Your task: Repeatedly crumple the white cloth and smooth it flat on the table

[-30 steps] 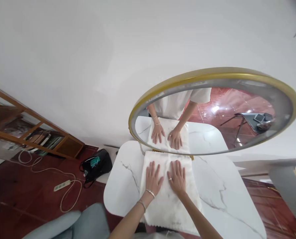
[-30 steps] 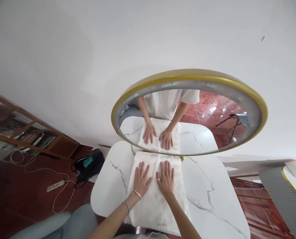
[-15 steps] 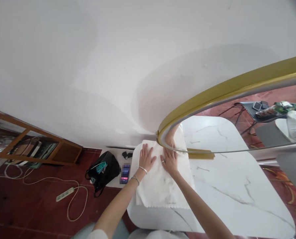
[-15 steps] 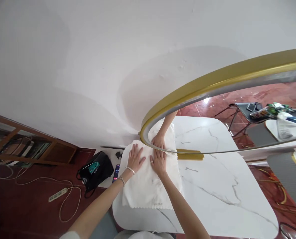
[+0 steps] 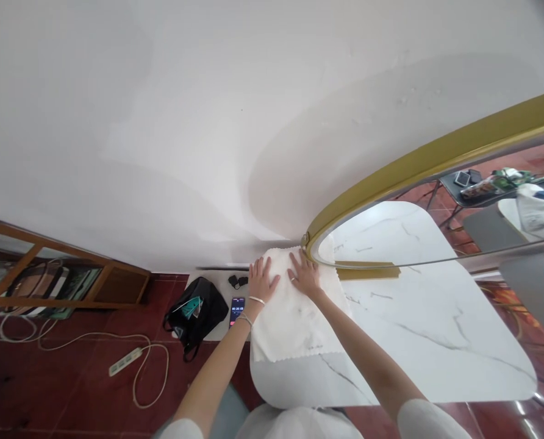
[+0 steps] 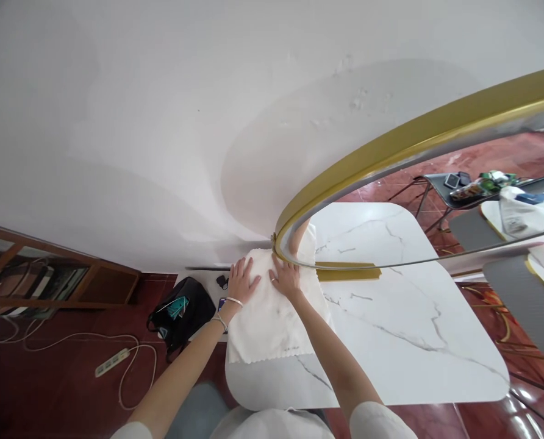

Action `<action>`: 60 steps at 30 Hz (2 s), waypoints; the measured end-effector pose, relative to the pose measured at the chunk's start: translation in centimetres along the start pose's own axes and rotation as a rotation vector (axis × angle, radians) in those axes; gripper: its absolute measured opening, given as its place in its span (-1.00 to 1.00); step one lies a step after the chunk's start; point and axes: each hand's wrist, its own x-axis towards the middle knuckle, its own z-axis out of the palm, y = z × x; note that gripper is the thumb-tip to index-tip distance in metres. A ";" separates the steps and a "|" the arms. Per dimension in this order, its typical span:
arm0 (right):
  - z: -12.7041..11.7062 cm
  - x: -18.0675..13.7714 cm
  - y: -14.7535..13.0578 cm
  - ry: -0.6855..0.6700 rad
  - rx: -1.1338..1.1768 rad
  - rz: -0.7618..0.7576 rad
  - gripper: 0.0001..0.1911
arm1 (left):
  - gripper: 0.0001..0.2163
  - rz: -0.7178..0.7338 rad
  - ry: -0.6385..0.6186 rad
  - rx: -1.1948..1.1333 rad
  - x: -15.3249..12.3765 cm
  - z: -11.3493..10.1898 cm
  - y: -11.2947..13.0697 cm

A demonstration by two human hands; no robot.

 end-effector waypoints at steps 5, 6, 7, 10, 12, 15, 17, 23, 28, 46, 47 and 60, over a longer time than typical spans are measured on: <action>1.0 -1.0 -1.5 0.034 0.015 -0.095 -0.41 | -0.42 -0.043 0.026 0.014 -2.8 -0.5 -0.7; 1.1 -1.2 -1.7 0.033 0.019 -0.119 -0.41 | -0.42 -0.026 0.034 0.021 -3.2 -0.6 -0.7; 1.1 -1.3 -1.8 0.031 0.024 -0.141 -0.42 | -0.43 0.002 0.036 0.026 -3.4 -0.6 -0.5; 1.0 -1.6 -2.0 0.025 0.039 -0.177 -0.42 | -0.46 0.113 -0.022 0.018 -2.9 -0.4 0.4; 0.8 -1.9 -2.0 0.033 0.042 -0.142 -0.43 | -0.48 0.135 -0.075 0.012 -1.7 -0.2 1.4; 0.6 -3.6 -1.7 0.094 0.046 -0.029 -0.45 | -0.50 0.132 -0.104 0.011 0.4 0.2 2.9; 0.5 -5.6 -1.2 0.137 0.053 0.008 -0.45 | -0.50 0.160 -0.104 0.007 1.7 0.3 3.7; 0.1 -9.9 0.1 0.148 0.072 0.047 -0.37 | -0.51 0.253 -0.144 -0.002 3.7 0.2 4.4; -0.3 -9.0 -1.2 0.115 0.086 -0.019 -0.32 | -0.53 0.148 -0.135 0.013 1.2 -0.4 3.1; -3.5 -22.9 -4.0 -0.080 0.172 -0.344 -0.26 | -0.46 0.095 -0.071 0.041 -20.6 -4.8 5.5; -3.6 -23.3 -3.4 -0.067 0.158 -0.332 -0.28 | -0.42 0.124 -0.080 0.047 -21.9 -4.9 5.9; -2.8 -25.1 5.0 0.088 -0.003 0.119 -0.35 | -0.35 0.323 -0.205 -0.122 -15.5 -1.7 14.1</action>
